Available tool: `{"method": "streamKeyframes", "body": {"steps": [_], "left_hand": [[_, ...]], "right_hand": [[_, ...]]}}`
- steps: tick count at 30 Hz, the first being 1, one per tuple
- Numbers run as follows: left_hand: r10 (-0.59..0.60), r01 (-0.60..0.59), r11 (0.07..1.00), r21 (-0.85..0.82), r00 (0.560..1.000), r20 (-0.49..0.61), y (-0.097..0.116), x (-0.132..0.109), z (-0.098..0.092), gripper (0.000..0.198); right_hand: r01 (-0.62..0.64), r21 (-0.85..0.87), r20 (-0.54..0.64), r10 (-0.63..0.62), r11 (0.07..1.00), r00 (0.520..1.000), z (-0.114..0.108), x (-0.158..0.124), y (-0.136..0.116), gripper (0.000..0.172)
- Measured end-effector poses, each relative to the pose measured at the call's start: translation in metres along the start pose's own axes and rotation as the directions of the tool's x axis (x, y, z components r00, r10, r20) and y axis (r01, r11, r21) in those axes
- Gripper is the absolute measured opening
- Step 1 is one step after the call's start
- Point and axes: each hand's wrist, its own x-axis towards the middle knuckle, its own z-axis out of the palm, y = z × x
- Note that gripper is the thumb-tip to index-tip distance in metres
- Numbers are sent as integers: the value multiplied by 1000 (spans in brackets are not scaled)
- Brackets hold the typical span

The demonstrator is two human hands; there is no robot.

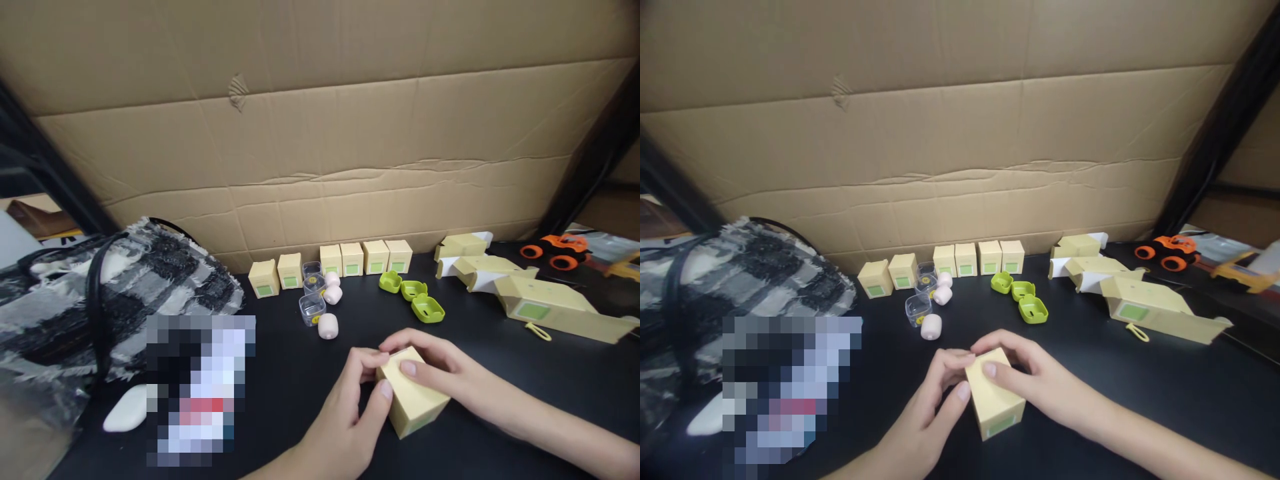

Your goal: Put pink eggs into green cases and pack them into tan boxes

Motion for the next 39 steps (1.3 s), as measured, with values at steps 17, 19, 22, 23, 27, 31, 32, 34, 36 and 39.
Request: {"method": "streamKeyframes", "body": {"steps": [17, 19, 22, 23, 27, 31, 32, 34, 36, 39], "left_hand": [[-7, 10, 999, 51, 998, -68, -6, -3, 6, 22], [-16, 23, 996, 91, 996, -83, -7, -3, 6, 15], [0, 7, 979, 202, 999, -38, -6, -2, 4, 15], [3, 2, 970, 242, 1000, -20, -5, -2, 4, 17], [-5, -2, 940, 341, 1000, 21, 1, -3, 3, 24], [-11, -7, 920, 391, 999, 43, 5, -3, 3, 26], [-7, -14, 915, 403, 999, 52, 5, -3, 3, 26], [10, -39, 905, 424, 997, 71, 4, -2, 3, 26], [36, -72, 897, 437, 995, 90, 2, -1, 3, 26], [70, -115, 888, 446, 991, 117, 0, 0, 3, 28]], "right_hand": [[560, -628, 253, -538, 541, 804, -44, -3, -51, 51], [540, -649, 145, -609, 536, 780, -41, 14, -73, 47], [538, -573, 13, -650, 618, 760, -17, 58, -93, 44], [554, -555, 23, -655, 620, 756, -5, 77, -94, 42], [549, -594, 116, -613, 588, 782, 43, 149, -77, 35], [505, -651, 156, -551, 566, 820, 70, 190, -54, 29], [490, -664, 151, -541, 565, 828, 72, 192, -52, 27], [463, -686, 127, -534, 562, 836, 68, 187, -52, 29], [445, -708, 109, -537, 548, 836, 55, 170, -56, 31], [403, -762, 104, -518, 507, 849, 18, 128, -61, 15]]}}
